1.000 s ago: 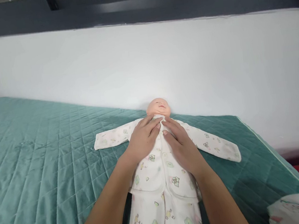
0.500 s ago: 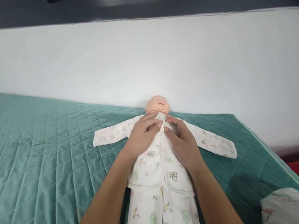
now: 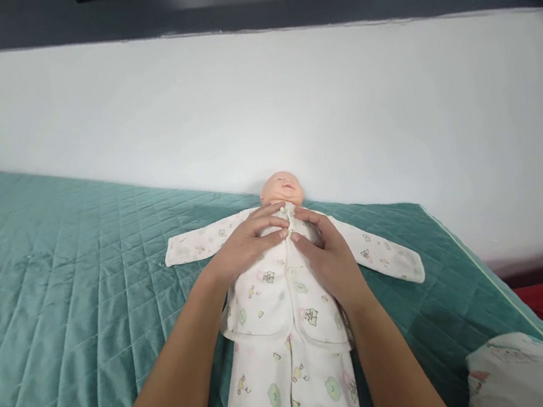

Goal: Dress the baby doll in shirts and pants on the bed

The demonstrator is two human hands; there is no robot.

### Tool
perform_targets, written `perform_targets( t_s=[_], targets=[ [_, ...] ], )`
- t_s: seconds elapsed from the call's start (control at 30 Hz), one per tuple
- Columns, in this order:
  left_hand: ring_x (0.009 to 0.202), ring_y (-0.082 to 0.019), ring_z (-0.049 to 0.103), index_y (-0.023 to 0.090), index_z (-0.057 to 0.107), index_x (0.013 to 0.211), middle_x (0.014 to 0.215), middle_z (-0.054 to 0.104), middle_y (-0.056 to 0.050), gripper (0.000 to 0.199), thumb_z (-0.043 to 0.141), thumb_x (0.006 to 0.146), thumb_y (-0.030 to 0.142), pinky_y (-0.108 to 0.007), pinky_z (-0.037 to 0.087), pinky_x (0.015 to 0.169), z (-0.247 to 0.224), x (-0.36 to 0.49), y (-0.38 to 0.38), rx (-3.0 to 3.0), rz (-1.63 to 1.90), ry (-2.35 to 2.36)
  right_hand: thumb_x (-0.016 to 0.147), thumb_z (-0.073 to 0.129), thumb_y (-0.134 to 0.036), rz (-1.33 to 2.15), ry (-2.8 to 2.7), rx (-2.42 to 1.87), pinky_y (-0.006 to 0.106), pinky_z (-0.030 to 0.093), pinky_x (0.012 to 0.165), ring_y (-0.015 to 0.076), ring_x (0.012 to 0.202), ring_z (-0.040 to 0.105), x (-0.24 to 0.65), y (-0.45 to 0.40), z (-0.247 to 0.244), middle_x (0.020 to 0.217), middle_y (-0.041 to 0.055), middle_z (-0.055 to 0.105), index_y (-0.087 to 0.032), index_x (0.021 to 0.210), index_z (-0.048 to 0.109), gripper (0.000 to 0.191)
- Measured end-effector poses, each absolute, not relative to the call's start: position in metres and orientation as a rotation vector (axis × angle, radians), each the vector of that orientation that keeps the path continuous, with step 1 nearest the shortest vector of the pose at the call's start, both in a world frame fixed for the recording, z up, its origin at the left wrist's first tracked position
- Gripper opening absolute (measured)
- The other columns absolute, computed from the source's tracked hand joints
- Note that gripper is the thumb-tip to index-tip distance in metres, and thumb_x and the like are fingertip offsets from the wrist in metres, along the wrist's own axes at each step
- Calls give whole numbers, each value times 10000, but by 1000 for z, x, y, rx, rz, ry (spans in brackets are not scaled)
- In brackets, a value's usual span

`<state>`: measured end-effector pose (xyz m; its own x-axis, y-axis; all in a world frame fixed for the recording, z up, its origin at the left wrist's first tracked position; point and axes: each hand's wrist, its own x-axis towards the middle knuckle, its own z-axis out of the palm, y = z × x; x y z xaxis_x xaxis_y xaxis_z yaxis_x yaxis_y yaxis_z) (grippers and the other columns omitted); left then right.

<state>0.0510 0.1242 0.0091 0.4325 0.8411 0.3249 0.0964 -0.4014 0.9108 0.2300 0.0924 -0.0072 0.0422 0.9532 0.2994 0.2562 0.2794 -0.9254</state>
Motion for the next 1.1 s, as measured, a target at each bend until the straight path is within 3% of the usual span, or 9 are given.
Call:
perform_targets(
  t_s=[0.23,0.63,0.8,0.9,1.0,1.1],
  targets=[
    [1439,-252,365,300,737,942,1489,490,-6,133,646,853,336,-442,363,1148,9,52,123,1800,1045,839,876,625,-383,784,-1494,-1238,456,374,1106,239,1318,465,230,91,-5,1402,13,539,-332,1262,563,394],
    [1426,-223,368,268,640,854,1467,499,9,34,640,850,303,-423,269,1191,15,59,117,1886,1058,926,872,614,-354,793,-1450,-1297,458,417,1070,243,1305,476,228,89,-2,1399,4,538,-346,1268,560,400],
    [1346,-243,451,243,567,796,1372,569,-14,92,613,785,164,-410,367,1115,18,72,111,2020,1086,1103,849,580,-255,825,-1403,-1197,412,479,995,235,1290,497,228,91,-5,1373,11,563,-318,1210,584,367],
    [1281,-257,499,238,552,776,1325,592,-16,142,577,742,102,-413,409,1067,20,80,107,2073,1116,1189,834,563,-204,858,-1375,-1133,403,465,1033,218,1298,497,227,91,-6,1354,9,579,-312,1197,585,380],
    [1298,-255,490,227,555,725,1340,592,-25,103,575,805,165,-421,374,1103,22,82,105,2090,1122,1175,833,566,-193,890,-1334,-1062,409,425,1094,208,1301,501,228,92,-6,1330,13,596,-297,1177,590,361],
    [1347,-233,455,214,550,654,1335,606,-35,306,513,922,357,-401,342,1138,24,78,106,2065,1066,1058,835,595,-212,927,-1309,-1013,418,406,1113,212,1291,515,231,93,-6,1319,23,604,-284,1153,602,327]
  ],
)
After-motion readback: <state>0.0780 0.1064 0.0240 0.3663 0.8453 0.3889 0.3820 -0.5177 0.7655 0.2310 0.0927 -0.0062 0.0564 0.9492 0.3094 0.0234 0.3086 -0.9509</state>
